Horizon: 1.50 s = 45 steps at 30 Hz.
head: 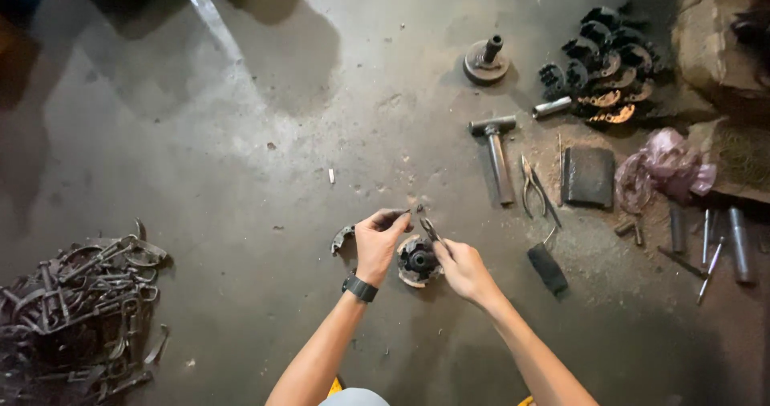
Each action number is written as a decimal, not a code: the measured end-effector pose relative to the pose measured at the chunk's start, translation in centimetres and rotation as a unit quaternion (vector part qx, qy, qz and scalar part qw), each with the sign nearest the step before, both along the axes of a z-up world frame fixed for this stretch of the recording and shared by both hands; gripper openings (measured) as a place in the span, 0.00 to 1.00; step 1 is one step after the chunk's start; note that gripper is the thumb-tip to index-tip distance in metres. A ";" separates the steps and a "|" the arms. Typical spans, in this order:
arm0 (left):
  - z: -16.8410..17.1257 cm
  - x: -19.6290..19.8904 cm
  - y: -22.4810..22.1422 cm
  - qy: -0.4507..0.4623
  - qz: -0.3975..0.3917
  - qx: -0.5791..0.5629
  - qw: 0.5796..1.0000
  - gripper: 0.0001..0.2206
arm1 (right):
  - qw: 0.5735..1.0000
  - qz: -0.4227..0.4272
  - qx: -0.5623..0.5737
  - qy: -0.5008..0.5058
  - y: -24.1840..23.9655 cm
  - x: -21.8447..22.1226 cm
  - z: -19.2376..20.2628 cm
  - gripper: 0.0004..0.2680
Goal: The person sits on the workshop floor and disassembles a worn motorcycle wheel hub or clutch assembly. They hold the round hub steady with one hand and use pliers to pry and pull out the brake shoes and small internal components, setting each removed piece on the floor beside them, and briefly reach toward a nearby machine before resuming prying parts free.
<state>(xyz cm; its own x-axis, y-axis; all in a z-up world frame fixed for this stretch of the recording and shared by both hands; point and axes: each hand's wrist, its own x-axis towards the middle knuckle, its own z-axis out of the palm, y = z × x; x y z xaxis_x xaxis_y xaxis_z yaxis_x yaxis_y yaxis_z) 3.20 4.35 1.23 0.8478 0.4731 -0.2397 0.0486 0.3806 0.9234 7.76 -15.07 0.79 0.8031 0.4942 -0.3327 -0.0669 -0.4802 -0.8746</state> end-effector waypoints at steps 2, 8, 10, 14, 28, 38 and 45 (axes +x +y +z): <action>-0.4 -0.2 -0.4 -0.001 -0.005 0.064 0.998 0.05 | 0.995 0.047 -0.080 -0.046 1.3 -0.1 1.3 0.13; 2.7 -0.5 -1.0 -0.071 -0.006 0.365 0.928 0.06 | 0.988 0.054 -0.076 -0.125 2.0 -0.7 3.5 0.14; 2.5 -0.7 -1.3 -0.070 -0.015 0.379 0.922 0.07 | 0.984 0.053 -0.086 -0.146 2.0 -1.0 4.0 0.14; 1.9 -0.5 -1.8 -0.058 -0.019 0.396 0.916 0.07 | 0.967 0.050 -0.137 -0.211 1.8 -1.1 4.3 0.13; 1.2 -1.0 -2.7 -0.093 -0.005 0.389 0.917 0.07 | 0.986 -0.009 -0.086 -0.140 1.2 -1.4 2.4 0.16; -3.6 -1.4 -1.8 -0.032 -0.084 0.393 0.915 0.04 | 0.991 -0.003 -0.076 -0.107 -1.8 -2.2 -5.0 0.12; -10.3 -3.7 0.6 0.153 -0.076 0.014 0.985 0.07 | 0.949 -0.161 0.012 0.271 -5.0 -4.3 -11.4 0.12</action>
<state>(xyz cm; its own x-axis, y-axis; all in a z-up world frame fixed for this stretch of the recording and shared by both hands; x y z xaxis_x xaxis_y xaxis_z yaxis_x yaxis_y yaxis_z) -0.49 4.94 -9.04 0.7993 0.3558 -0.4842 0.3819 0.3213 0.8666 3.43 -20.04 -10.61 0.6281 0.2643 -0.7318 -0.6496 -0.3397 -0.6802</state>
